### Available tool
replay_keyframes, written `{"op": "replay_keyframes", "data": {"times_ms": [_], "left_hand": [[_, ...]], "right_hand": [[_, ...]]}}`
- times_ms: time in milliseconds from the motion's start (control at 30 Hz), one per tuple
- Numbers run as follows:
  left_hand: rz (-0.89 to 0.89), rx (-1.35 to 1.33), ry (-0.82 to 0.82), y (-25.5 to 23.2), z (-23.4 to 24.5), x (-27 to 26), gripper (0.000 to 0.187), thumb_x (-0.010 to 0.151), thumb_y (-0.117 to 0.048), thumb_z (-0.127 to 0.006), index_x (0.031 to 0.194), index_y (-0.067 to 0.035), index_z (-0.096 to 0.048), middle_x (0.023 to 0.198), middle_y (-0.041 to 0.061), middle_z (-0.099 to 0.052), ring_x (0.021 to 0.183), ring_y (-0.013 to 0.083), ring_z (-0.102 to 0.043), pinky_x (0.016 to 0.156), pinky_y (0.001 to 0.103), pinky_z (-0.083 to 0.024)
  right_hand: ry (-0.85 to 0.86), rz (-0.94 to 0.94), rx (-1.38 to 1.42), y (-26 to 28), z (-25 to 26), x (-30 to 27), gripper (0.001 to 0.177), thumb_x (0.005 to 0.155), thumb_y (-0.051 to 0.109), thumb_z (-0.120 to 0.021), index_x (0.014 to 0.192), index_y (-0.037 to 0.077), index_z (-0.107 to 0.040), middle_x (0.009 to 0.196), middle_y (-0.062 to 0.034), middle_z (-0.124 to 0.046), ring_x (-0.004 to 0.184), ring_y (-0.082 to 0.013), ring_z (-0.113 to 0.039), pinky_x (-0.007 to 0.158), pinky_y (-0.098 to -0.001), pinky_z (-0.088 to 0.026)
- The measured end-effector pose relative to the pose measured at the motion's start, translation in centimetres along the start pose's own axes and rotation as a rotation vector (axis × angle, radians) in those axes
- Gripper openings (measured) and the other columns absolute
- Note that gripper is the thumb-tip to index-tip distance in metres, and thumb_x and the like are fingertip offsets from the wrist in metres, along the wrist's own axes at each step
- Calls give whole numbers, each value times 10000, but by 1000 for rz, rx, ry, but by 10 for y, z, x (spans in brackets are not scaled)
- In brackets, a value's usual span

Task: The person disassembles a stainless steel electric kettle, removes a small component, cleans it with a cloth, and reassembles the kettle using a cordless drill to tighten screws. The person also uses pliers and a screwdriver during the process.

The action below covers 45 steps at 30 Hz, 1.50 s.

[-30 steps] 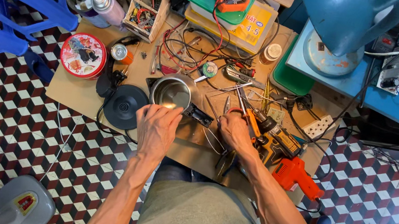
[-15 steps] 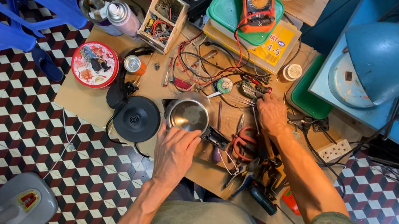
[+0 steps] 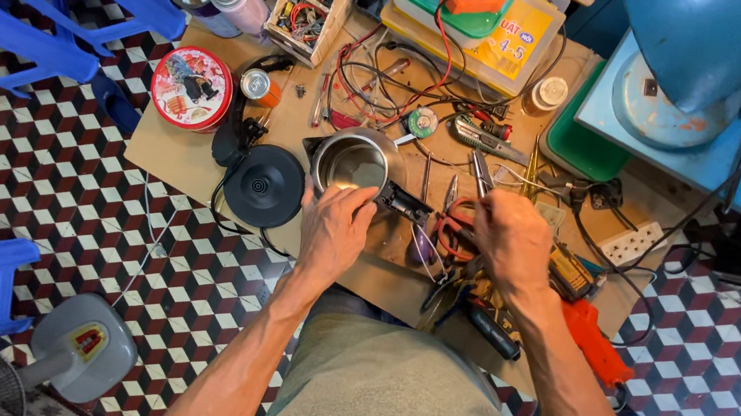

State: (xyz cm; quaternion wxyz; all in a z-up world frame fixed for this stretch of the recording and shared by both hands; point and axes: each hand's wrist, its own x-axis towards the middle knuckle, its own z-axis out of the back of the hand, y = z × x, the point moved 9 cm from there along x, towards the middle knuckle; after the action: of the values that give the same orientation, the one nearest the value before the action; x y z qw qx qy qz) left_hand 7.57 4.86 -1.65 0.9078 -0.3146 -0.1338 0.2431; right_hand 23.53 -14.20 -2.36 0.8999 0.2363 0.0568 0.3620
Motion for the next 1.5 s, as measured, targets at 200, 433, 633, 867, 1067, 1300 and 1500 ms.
{"op": "replay_keyframes", "data": {"times_ms": [200, 433, 633, 867, 1067, 1300, 1500], "left_hand": [[116, 25, -8, 7, -21, 2, 241, 939, -238, -656, 1132, -124, -742, 986, 38, -753, 1018, 264, -662, 1180, 647, -193], [154, 70, -18, 10, -34, 3, 253, 954, -250, -641, 1153, -126, -736, 1019, 51, -751, 1051, 276, -647, 1149, 647, -218], [167, 49, -27, 6, -29, 2, 254, 955, -257, -641, 1152, -130, -740, 1025, 41, -757, 1063, 264, -644, 1162, 611, -243], [127, 46, -85, 0, -24, 1, 239, 937, -244, -664, 1131, -132, -747, 1010, 28, -763, 1040, 242, -648, 1173, 621, -223], [167, 42, -38, 3, -28, 2, 232, 935, -239, -657, 1118, -133, -752, 990, 24, -766, 1024, 245, -645, 1155, 624, -217], [160, 11, -30, 6, -29, 3, 272, 957, -297, -622, 1121, -121, -750, 1006, 32, -763, 1058, 251, -650, 1147, 606, -247], [180, -8, -18, 6, -28, 4, 301, 990, -355, -605, 1085, -115, -759, 998, 36, -764, 1048, 268, -657, 1169, 638, -190]], "right_hand": [[-75, -62, 338, -15, -65, 0, 133, 904, 138, -738, 990, 38, -728, 889, -158, -685, 840, -337, -686, 729, -429, -546], [-176, -456, 888, -20, 11, -41, 198, 996, 176, -691, 1144, 47, -715, 1003, -114, -750, 850, -160, -703, 717, -295, -560], [-130, -351, 1121, 42, 31, -27, 205, 989, 155, -676, 1135, 12, -698, 1012, -97, -766, 920, -131, -746, 783, -262, -624], [-159, -455, 1308, 27, -2, -25, 201, 1011, 166, -669, 1106, -8, -702, 970, -121, -776, 869, -158, -750, 764, -287, -632], [-127, -563, 1345, 18, -17, -27, 205, 993, 179, -668, 1084, -4, -690, 954, -132, -775, 858, -159, -763, 760, -277, -634], [-143, -492, 1392, 15, -24, -24, 204, 1008, 169, -678, 1084, -20, -694, 959, -137, -760, 863, -175, -756, 794, -288, -634], [-118, -510, 1396, 16, -22, -19, 199, 1005, 178, -669, 1061, -13, -680, 965, -134, -757, 886, -191, -774, 804, -299, -648]]}}
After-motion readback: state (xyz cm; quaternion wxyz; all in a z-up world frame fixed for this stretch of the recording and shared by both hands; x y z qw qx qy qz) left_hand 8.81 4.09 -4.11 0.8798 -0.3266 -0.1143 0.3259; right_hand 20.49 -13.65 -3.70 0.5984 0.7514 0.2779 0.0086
